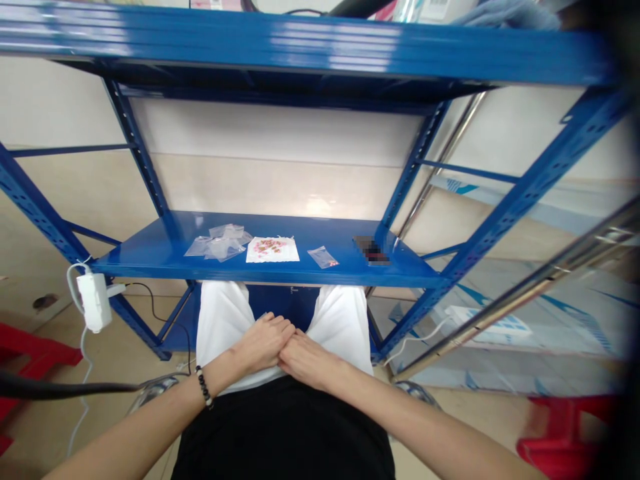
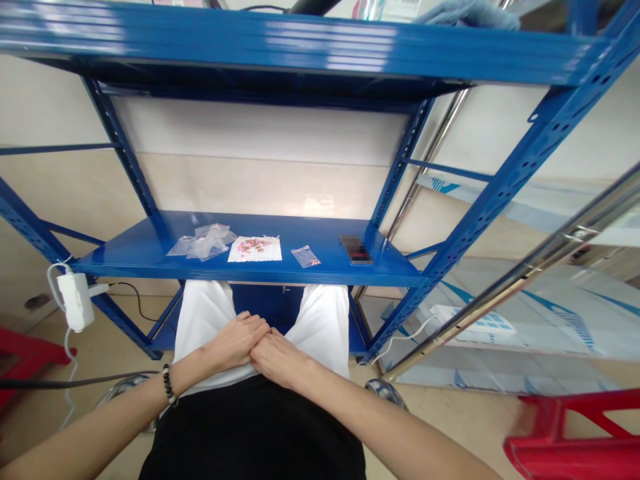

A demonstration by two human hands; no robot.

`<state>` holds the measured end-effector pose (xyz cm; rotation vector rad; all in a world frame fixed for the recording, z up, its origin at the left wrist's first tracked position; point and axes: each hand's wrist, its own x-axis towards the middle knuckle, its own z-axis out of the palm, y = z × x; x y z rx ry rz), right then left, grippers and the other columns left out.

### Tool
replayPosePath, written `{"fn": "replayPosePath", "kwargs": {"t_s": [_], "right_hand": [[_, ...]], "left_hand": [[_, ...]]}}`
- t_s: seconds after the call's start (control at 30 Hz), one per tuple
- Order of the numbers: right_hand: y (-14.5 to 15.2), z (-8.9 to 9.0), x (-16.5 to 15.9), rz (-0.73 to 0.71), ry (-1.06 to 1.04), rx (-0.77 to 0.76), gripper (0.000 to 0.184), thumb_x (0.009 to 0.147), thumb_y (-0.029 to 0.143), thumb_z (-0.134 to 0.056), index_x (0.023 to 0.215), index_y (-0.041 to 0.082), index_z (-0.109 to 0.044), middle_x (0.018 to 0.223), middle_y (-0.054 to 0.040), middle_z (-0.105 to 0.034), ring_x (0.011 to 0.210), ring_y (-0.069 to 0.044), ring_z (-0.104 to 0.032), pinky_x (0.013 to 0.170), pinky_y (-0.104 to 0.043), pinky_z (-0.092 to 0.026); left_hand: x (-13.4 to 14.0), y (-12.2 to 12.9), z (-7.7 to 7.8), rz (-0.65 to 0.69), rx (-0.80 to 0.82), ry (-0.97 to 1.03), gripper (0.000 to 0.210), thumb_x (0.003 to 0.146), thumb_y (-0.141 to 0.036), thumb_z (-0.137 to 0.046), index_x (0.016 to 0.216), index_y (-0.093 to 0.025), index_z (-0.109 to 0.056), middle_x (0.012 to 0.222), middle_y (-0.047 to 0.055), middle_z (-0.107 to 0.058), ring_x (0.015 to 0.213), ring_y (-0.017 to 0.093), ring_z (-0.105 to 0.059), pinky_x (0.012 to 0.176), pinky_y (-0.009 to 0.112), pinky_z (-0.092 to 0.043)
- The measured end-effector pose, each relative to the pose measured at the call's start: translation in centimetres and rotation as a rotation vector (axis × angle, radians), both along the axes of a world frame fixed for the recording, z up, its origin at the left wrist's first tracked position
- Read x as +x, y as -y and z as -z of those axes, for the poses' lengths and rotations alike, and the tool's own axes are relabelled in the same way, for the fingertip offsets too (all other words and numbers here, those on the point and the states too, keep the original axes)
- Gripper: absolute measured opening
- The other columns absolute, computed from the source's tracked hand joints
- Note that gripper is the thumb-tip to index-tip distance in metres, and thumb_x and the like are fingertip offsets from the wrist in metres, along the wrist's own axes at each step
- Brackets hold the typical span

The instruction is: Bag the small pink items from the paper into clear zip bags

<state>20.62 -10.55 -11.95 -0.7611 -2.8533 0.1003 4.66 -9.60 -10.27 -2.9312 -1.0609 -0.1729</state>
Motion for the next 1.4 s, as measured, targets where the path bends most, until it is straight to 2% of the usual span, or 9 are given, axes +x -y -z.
{"fn": "replayPosePath", "kwargs": {"t_s": [0.1,0.27,0.4,0.5,0.8,1.07,1.23,1.33,1.4], "right_hand": [[0.0,-0.6,0.0,0.010,0.064,0.023,0.018,0.088,0.014,-0.052,0.097,0.012,-0.068,0.096,-0.0116,-0.069,0.091,-0.025,-0.062,0.085,-0.037,-0.046],[-0.3,-0.8,-0.2,-0.001,0.113,0.047,0.019,0.090,0.013,-0.049,0.082,0.014,-0.067,0.086,-0.0095,-0.070,0.086,-0.023,-0.061,0.086,-0.037,-0.046],[-1.0,-0.2,-0.3,-0.007,0.104,0.071,0.019,0.091,0.014,-0.050,0.083,0.014,-0.066,0.087,-0.0080,-0.070,0.088,-0.022,-0.061,0.088,-0.036,-0.045],[-1.3,-0.5,-0.2,-0.012,0.099,0.071,0.018,0.092,0.014,-0.050,0.083,0.014,-0.066,0.088,-0.0080,-0.070,0.090,-0.021,-0.061,0.089,-0.035,-0.044],[-0.9,-4.3,0.6,-0.062,0.105,0.076,0.013,0.094,0.012,-0.050,0.093,0.015,-0.063,0.095,-0.0084,-0.068,0.095,-0.021,-0.062,0.089,-0.035,-0.045],[-0.6,-6.0,1.1,-0.131,0.070,0.074,0.018,0.093,0.008,-0.048,0.100,0.017,-0.063,0.100,-0.0078,-0.069,0.097,-0.020,-0.063,0.092,-0.038,-0.043],[0.4,-7.5,1.9,-0.187,0.034,0.116,0.027,0.092,0.005,-0.047,0.109,0.017,-0.063,0.108,-0.0105,-0.070,0.108,-0.022,-0.063,0.100,-0.042,-0.043],[1.4,-8.9,3.6,-0.177,-0.127,0.239,0.036,0.093,0.008,-0.045,0.125,0.017,-0.059,0.124,-0.0130,-0.065,0.122,-0.025,-0.058,0.103,-0.044,-0.046],[1.6,-9.4,4.8,-0.099,-0.293,0.307,0.040,0.094,0.012,-0.045,0.132,0.021,-0.057,0.123,-0.0111,-0.067,0.119,-0.025,-0.060,0.098,-0.042,-0.051]], "left_hand": [[-0.1,-0.2,-0.2,0.005,0.008,0.003,0.009,0.086,-0.020,-0.056,0.094,-0.017,-0.053,0.093,0.009,-0.063,0.090,0.025,-0.057,0.082,0.041,-0.037],[-0.4,-0.4,-0.3,0.000,-0.011,0.002,0.012,0.086,-0.019,-0.055,0.097,-0.018,-0.053,0.096,0.010,-0.064,0.093,0.026,-0.058,0.082,0.040,-0.039],[-0.6,-0.8,-0.3,-0.002,-0.024,0.023,0.016,0.085,-0.014,-0.053,0.101,-0.017,-0.053,0.097,0.009,-0.064,0.095,0.026,-0.058,0.084,0.040,-0.040],[-0.7,-1.1,-0.5,-0.001,-0.050,0.045,0.015,0.084,-0.013,-0.053,0.098,-0.017,-0.052,0.095,0.009,-0.063,0.092,0.026,-0.058,0.083,0.039,-0.041],[-1.5,-1.5,-0.7,-0.004,-0.053,0.171,0.007,0.087,-0.019,-0.052,0.093,-0.019,-0.048,0.087,0.007,-0.060,0.084,0.024,-0.057,0.078,0.036,-0.044],[-1.4,-1.0,-1.0,0.003,-0.007,0.227,0.004,0.092,-0.023,-0.048,0.092,-0.019,-0.047,0.088,0.007,-0.058,0.080,0.022,-0.054,0.075,0.034,-0.044],[-1.9,-1.2,-0.8,0.032,0.045,0.300,0.013,0.094,-0.029,-0.045,0.089,-0.018,-0.048,0.084,0.008,-0.056,0.078,0.022,-0.052,0.074,0.035,-0.043],[-2.9,-2.0,-1.0,-0.076,0.006,0.484,0.017,0.097,-0.029,-0.040,0.085,-0.019,-0.046,0.079,0.005,-0.054,0.073,0.019,-0.052,0.069,0.031,-0.041],[-3.3,-2.4,-1.2,-0.189,-0.058,0.654,0.019,0.098,-0.029,-0.039,0.082,-0.020,-0.044,0.073,0.001,-0.051,0.066,0.016,-0.049,0.065,0.028,-0.039]]}}
